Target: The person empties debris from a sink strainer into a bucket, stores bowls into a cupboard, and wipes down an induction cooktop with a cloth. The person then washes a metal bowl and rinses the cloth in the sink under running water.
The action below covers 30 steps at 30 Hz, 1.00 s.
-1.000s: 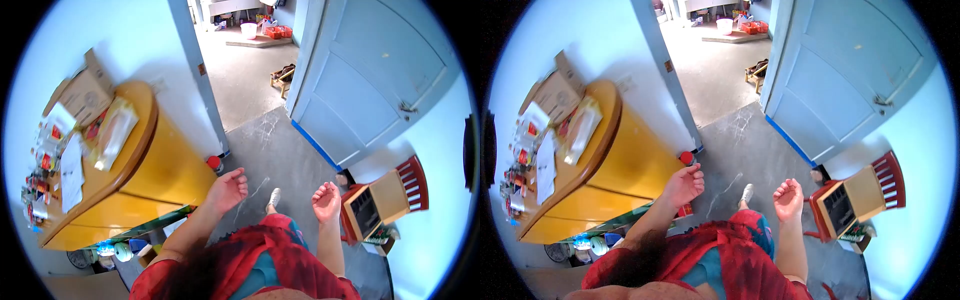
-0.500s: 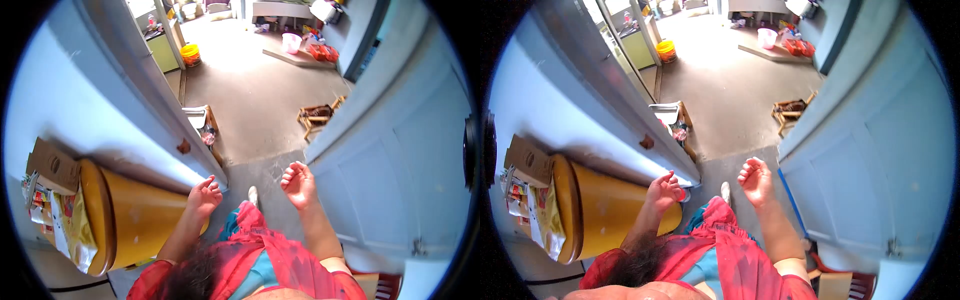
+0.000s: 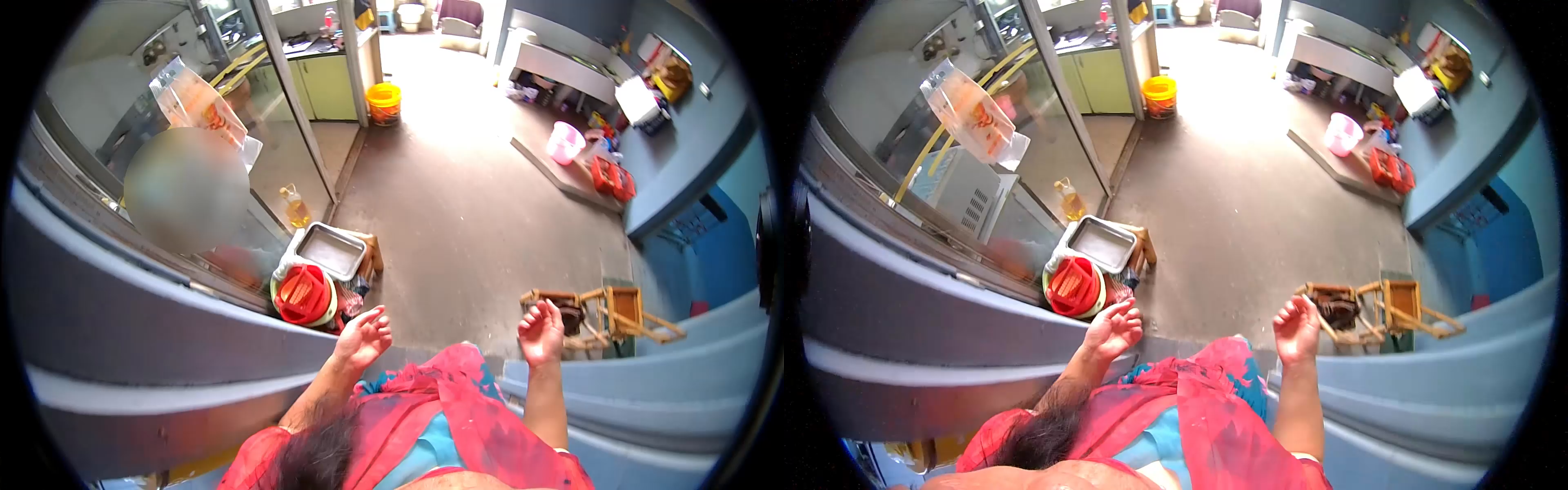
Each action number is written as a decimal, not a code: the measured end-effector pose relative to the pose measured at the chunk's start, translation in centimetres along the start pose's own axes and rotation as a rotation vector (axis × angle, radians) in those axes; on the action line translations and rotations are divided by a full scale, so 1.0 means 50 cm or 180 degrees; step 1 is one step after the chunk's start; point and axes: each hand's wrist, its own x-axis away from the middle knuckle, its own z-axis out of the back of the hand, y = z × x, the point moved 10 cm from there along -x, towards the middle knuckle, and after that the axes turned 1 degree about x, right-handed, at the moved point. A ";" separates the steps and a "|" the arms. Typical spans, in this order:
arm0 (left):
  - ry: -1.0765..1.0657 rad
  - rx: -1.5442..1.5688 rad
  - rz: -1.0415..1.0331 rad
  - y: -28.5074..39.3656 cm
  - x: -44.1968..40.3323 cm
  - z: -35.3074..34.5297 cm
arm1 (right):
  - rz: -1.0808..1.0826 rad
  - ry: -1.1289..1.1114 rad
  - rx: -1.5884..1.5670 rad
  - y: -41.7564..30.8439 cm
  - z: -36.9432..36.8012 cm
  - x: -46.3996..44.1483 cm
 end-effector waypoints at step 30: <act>0.0360 0.0974 -0.2052 1.128 -0.966 -0.493 | -0.1955 -0.1184 0.0511 0.127 -1.022 -1.625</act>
